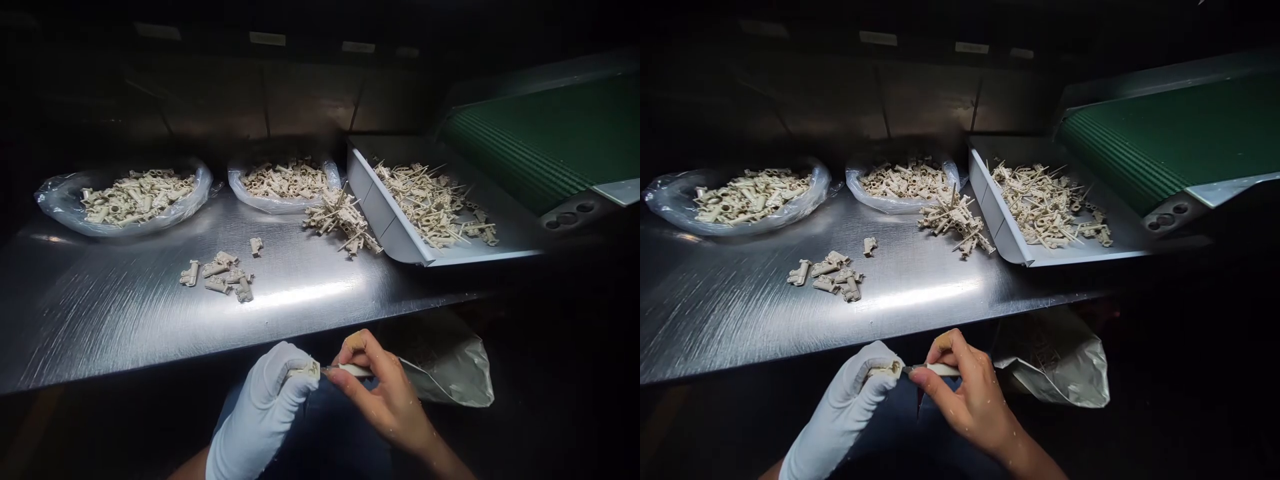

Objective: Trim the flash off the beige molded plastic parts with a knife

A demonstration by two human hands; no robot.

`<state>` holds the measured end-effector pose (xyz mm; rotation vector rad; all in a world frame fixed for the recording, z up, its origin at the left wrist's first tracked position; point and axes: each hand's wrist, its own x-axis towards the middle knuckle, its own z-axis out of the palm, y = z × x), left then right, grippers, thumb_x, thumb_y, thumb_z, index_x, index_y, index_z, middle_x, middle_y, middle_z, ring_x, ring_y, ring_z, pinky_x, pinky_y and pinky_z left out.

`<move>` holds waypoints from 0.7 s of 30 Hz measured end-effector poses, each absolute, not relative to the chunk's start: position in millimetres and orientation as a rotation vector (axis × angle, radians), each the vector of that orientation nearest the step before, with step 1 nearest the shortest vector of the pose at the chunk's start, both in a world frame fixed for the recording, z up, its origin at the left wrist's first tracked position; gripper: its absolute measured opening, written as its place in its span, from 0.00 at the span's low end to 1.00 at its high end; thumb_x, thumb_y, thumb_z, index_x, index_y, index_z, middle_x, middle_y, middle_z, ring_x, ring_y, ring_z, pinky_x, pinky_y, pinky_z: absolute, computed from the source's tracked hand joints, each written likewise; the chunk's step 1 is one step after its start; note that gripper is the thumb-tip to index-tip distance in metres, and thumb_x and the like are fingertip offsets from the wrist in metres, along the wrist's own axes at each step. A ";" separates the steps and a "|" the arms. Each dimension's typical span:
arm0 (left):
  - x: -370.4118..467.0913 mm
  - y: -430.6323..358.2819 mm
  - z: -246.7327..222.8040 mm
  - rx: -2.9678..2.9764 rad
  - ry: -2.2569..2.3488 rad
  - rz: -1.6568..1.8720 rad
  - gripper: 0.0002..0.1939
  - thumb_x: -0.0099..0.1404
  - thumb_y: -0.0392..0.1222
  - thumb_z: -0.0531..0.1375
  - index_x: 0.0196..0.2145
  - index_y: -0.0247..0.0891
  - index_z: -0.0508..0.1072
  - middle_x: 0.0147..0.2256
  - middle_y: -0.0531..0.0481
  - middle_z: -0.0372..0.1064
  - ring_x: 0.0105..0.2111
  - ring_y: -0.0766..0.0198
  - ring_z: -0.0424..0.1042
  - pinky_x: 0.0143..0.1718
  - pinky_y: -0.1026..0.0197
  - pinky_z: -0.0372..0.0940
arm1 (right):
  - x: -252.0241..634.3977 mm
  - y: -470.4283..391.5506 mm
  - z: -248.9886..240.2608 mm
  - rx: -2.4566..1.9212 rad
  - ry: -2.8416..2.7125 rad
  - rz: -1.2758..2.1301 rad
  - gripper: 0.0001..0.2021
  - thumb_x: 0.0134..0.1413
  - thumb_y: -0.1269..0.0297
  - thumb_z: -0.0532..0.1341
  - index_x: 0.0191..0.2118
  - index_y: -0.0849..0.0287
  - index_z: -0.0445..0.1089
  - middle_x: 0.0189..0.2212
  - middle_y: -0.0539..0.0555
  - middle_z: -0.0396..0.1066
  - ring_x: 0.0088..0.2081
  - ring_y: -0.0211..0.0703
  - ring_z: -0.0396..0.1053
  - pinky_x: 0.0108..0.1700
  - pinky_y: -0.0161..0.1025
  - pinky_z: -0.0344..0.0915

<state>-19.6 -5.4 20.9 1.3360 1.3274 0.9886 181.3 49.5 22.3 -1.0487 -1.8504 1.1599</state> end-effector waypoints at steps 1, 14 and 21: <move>-19.9 -5.3 21.2 1.360 1.337 0.981 0.18 0.79 0.51 0.53 0.32 0.41 0.71 0.31 0.54 0.64 0.31 0.64 0.66 0.36 0.62 0.63 | 181.0 49.2 21.4 -1.054 -1.853 1.130 0.10 0.66 0.58 0.65 0.36 0.55 0.67 0.29 0.47 0.70 0.28 0.36 0.75 0.31 0.30 0.68; -17.3 -4.3 17.4 1.596 1.364 1.082 0.15 0.78 0.44 0.53 0.32 0.42 0.70 0.30 0.55 0.67 0.29 0.64 0.67 0.33 0.64 0.65 | 176.5 45.4 12.3 -1.032 -1.825 1.050 0.08 0.67 0.60 0.65 0.37 0.54 0.67 0.30 0.47 0.71 0.29 0.36 0.75 0.32 0.31 0.72; -12.0 -10.2 21.0 1.324 1.388 1.067 0.18 0.78 0.53 0.53 0.33 0.41 0.71 0.30 0.52 0.68 0.30 0.62 0.69 0.34 0.63 0.67 | 173.3 43.4 7.0 -0.890 -1.784 0.907 0.08 0.64 0.63 0.68 0.40 0.52 0.67 0.29 0.48 0.72 0.29 0.38 0.74 0.30 0.31 0.75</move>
